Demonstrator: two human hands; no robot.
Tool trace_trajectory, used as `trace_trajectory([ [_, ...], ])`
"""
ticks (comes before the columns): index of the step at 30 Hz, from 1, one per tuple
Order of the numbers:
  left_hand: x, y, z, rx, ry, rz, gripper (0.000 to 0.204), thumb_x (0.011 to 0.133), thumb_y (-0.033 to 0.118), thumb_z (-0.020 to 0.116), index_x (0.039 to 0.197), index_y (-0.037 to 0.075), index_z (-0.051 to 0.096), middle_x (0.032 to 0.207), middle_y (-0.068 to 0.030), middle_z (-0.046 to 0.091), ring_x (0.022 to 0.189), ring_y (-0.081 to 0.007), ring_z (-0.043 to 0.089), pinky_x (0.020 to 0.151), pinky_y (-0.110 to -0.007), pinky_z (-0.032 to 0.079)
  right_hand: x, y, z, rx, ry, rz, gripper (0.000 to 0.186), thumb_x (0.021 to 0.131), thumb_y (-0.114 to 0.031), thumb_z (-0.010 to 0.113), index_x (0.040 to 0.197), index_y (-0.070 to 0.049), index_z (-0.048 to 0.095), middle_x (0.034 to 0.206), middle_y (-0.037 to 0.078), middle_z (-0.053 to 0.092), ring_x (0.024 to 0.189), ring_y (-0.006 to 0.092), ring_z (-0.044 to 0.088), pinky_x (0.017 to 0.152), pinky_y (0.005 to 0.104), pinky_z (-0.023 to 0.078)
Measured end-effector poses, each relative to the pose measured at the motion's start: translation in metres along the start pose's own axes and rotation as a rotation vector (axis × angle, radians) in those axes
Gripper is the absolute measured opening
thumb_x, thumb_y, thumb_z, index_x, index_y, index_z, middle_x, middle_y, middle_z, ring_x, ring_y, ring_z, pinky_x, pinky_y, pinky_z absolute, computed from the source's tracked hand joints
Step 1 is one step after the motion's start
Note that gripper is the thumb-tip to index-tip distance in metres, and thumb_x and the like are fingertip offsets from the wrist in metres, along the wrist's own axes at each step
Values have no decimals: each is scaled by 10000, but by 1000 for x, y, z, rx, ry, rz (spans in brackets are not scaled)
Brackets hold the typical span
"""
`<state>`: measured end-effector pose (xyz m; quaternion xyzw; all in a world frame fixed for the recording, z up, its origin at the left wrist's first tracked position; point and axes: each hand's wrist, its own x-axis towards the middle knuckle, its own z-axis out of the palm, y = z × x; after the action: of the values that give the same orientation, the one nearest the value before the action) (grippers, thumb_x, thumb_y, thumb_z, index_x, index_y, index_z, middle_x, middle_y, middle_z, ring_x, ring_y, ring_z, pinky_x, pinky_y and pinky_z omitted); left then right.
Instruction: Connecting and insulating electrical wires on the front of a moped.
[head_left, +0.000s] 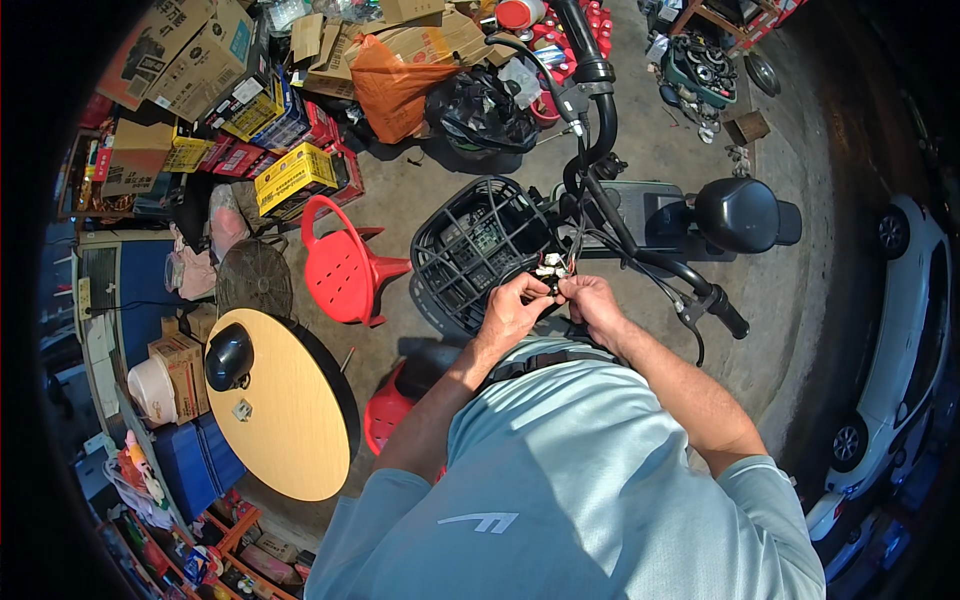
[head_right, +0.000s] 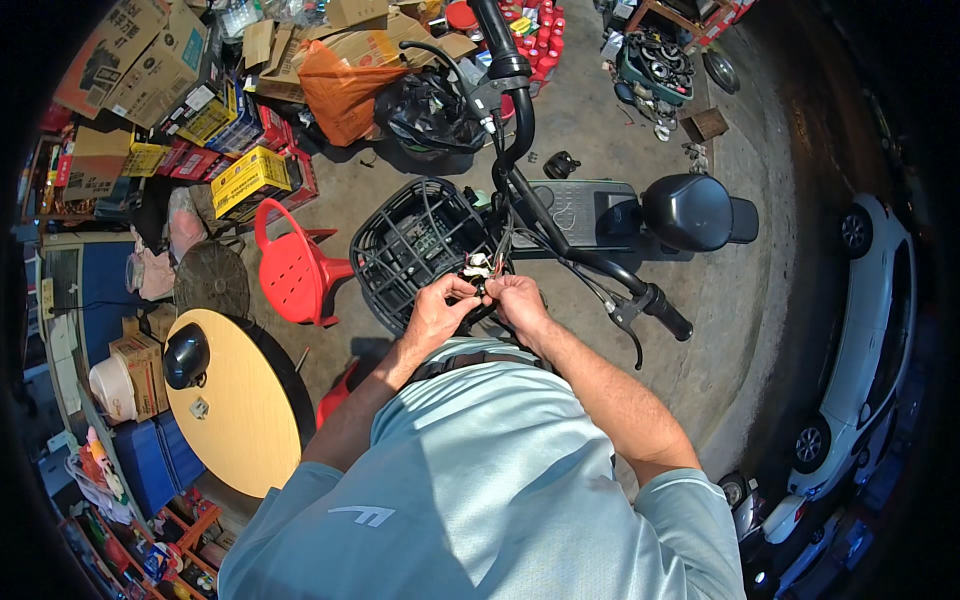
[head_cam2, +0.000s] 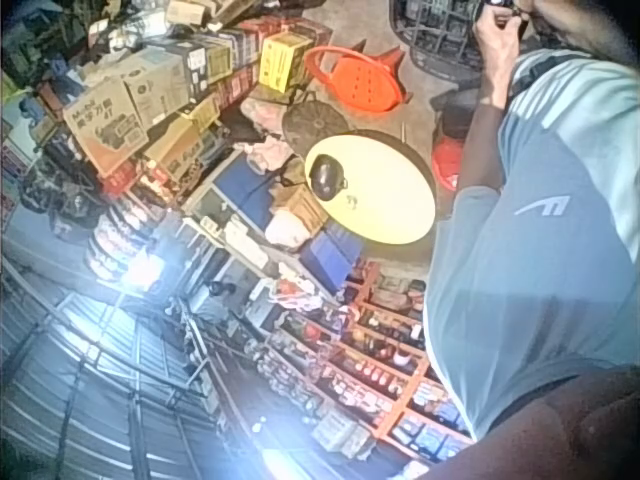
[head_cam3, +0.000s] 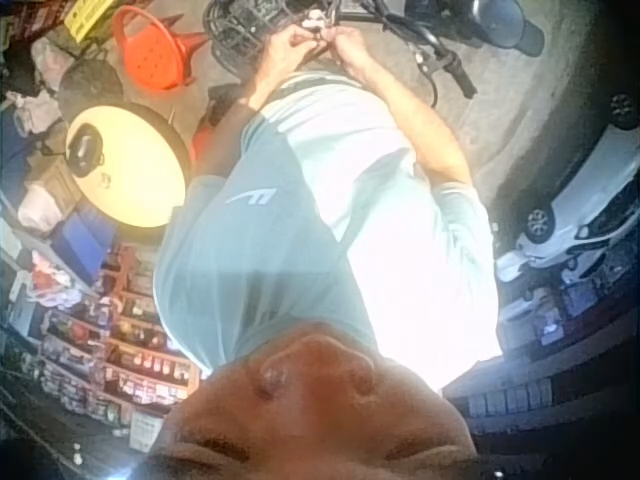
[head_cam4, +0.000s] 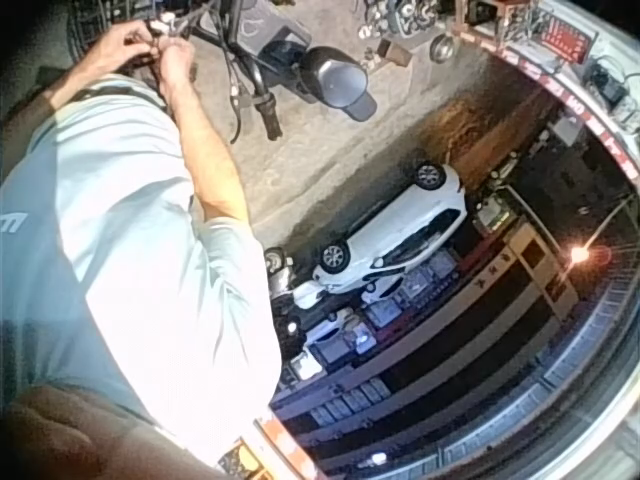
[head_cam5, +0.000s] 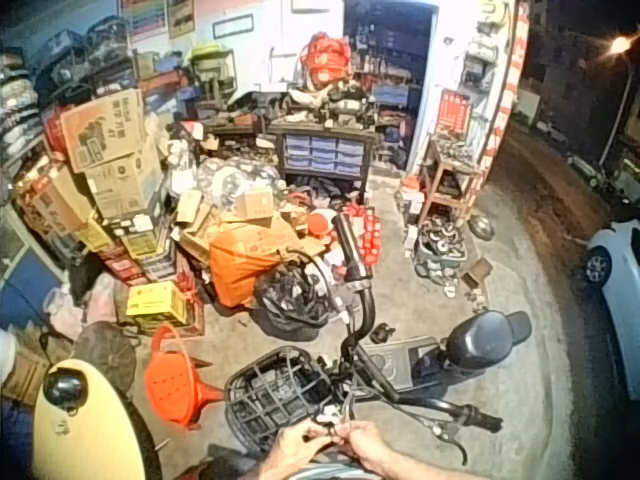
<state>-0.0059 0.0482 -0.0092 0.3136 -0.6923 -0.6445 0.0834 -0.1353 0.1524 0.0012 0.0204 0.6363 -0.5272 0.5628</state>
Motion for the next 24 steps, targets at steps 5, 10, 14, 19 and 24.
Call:
trace_trajectory([
  [5,0,0,0,1,-6,6,158,798,45,676,920,-32,612,844,-84,655,789,-127,620,721,-263,502,0,1,1,-19,28,-19,171,871,-127,572,717,-56,593,594,-17,545,424,49,369,386,222,262],
  [10,-1,2,0,3,-2,-20,167,794,46,680,918,-34,602,843,-87,652,785,-129,620,722,-266,503,-4,-2,4,-17,39,-39,177,876,-144,583,729,-47,603,589,-21,534,438,43,370,394,220,259],
  [14,0,-1,1,3,-3,-22,168,793,47,682,914,-34,600,840,-87,651,783,-128,618,721,-265,503,-3,0,1,-53,19,-39,182,877,-152,589,736,-37,606,597,-18,533,456,44,369,413,219,263],
  [19,0,-3,1,1,4,-8,163,799,48,676,918,-32,599,838,-83,646,782,-129,616,717,-266,503,-1,2,-3,-94,1,-77,192,881,-157,597,748,-19,611,650,2,570,543,64,424,502,227,332],
  [24,0,-1,1,2,0,-11,158,803,47,670,919,-34,598,840,-84,644,782,-130,616,716,-266,503,1,2,-1,-198,35,-129,178,884,-131,596,764,-1,615,682,23,609,612,79,498,569,241,396],
])
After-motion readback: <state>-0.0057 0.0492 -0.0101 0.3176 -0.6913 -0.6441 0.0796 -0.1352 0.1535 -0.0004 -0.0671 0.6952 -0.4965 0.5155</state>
